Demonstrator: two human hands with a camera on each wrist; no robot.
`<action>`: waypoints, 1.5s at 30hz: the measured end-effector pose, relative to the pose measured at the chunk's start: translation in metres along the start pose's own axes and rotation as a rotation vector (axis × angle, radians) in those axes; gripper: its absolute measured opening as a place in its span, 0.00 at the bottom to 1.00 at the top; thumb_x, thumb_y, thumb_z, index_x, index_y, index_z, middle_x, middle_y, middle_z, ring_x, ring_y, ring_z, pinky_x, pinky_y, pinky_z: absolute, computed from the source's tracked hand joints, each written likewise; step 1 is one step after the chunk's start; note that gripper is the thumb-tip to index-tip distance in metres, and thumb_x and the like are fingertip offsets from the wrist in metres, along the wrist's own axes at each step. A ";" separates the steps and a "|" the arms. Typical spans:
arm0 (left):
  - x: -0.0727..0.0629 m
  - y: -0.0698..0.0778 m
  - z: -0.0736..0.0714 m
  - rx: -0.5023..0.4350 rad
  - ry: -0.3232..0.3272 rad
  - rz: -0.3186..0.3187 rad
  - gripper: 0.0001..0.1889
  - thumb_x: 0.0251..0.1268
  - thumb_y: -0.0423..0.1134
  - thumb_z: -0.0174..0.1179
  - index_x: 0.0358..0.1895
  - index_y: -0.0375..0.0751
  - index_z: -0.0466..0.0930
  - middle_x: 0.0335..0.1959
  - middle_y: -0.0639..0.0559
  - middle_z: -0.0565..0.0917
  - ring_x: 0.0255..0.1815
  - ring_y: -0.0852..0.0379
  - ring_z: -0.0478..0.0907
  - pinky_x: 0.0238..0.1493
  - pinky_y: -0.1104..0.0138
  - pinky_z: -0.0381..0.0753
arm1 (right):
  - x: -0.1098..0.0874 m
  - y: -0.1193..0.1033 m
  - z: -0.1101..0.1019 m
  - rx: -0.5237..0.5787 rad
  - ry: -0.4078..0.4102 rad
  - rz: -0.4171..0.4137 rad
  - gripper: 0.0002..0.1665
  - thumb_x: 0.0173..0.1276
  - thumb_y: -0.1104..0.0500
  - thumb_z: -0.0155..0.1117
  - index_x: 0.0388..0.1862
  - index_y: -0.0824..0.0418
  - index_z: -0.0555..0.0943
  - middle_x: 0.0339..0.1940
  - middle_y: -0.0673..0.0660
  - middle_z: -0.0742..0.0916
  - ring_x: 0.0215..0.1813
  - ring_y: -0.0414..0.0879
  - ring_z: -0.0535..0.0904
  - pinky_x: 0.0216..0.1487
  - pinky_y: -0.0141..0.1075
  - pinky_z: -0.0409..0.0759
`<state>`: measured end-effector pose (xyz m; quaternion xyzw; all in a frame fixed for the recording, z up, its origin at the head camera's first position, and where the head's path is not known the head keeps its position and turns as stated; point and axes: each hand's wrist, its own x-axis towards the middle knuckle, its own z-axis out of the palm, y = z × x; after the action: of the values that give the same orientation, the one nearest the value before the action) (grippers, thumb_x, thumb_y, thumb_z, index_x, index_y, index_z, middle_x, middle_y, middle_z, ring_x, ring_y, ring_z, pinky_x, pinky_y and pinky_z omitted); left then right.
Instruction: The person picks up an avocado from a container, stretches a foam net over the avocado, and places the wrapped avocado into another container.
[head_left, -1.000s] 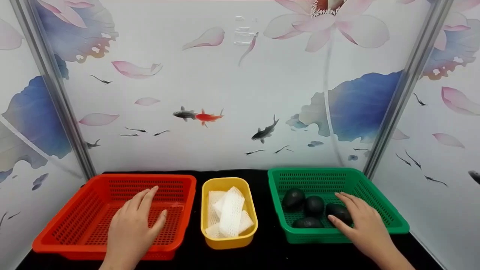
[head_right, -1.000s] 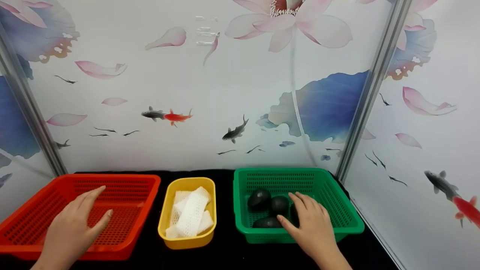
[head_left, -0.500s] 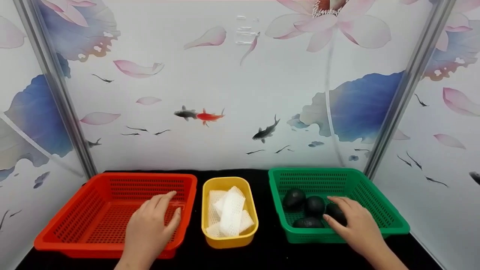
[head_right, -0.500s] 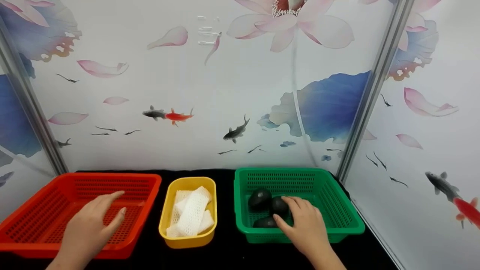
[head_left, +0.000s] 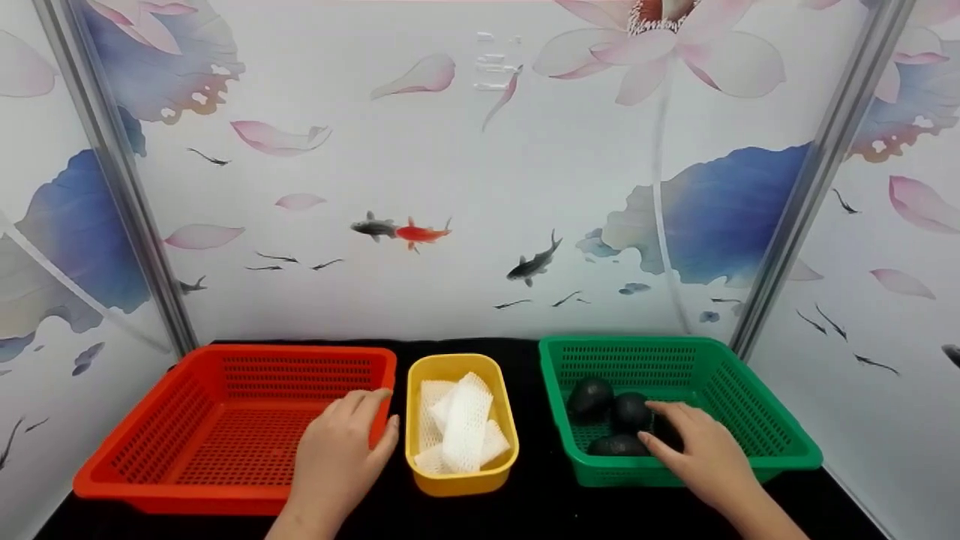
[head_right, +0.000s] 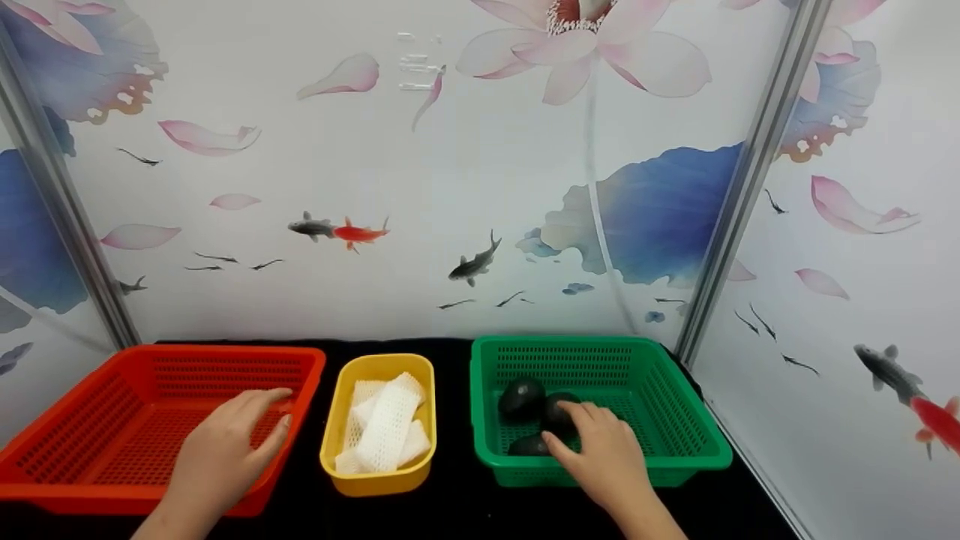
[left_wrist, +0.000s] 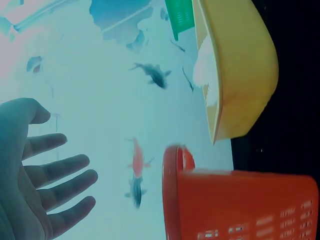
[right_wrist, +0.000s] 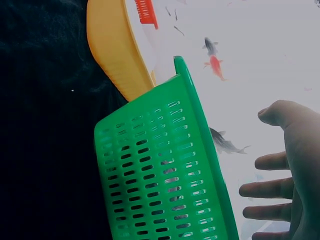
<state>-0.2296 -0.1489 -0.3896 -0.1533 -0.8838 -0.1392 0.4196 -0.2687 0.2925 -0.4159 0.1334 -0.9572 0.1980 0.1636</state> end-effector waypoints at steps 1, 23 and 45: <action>0.000 0.002 0.002 0.001 -0.009 0.003 0.15 0.56 0.42 0.68 0.46 0.40 0.85 0.37 0.49 0.84 0.34 0.51 0.81 0.30 0.58 0.81 | 0.000 0.000 0.000 0.003 -0.009 0.004 0.37 0.68 0.32 0.54 0.62 0.58 0.77 0.56 0.58 0.82 0.57 0.58 0.77 0.54 0.58 0.73; -0.011 0.027 0.038 -0.037 -0.173 0.101 0.11 0.58 0.42 0.66 0.41 0.42 0.85 0.33 0.51 0.82 0.30 0.52 0.80 0.28 0.59 0.80 | 0.011 0.010 0.014 0.086 -0.229 0.152 0.30 0.69 0.41 0.60 0.60 0.58 0.78 0.53 0.56 0.83 0.53 0.55 0.79 0.50 0.56 0.76; -0.016 0.032 0.061 -0.121 -0.457 0.055 0.13 0.64 0.44 0.61 0.44 0.40 0.84 0.37 0.48 0.82 0.34 0.51 0.80 0.32 0.58 0.81 | 0.024 0.015 0.017 0.131 -0.365 0.230 0.30 0.70 0.42 0.59 0.60 0.63 0.78 0.46 0.56 0.85 0.48 0.55 0.80 0.48 0.56 0.76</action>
<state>-0.2504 -0.0987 -0.4353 -0.2296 -0.9414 -0.1420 0.2022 -0.3003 0.2942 -0.4269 0.0675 -0.9650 0.2496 -0.0448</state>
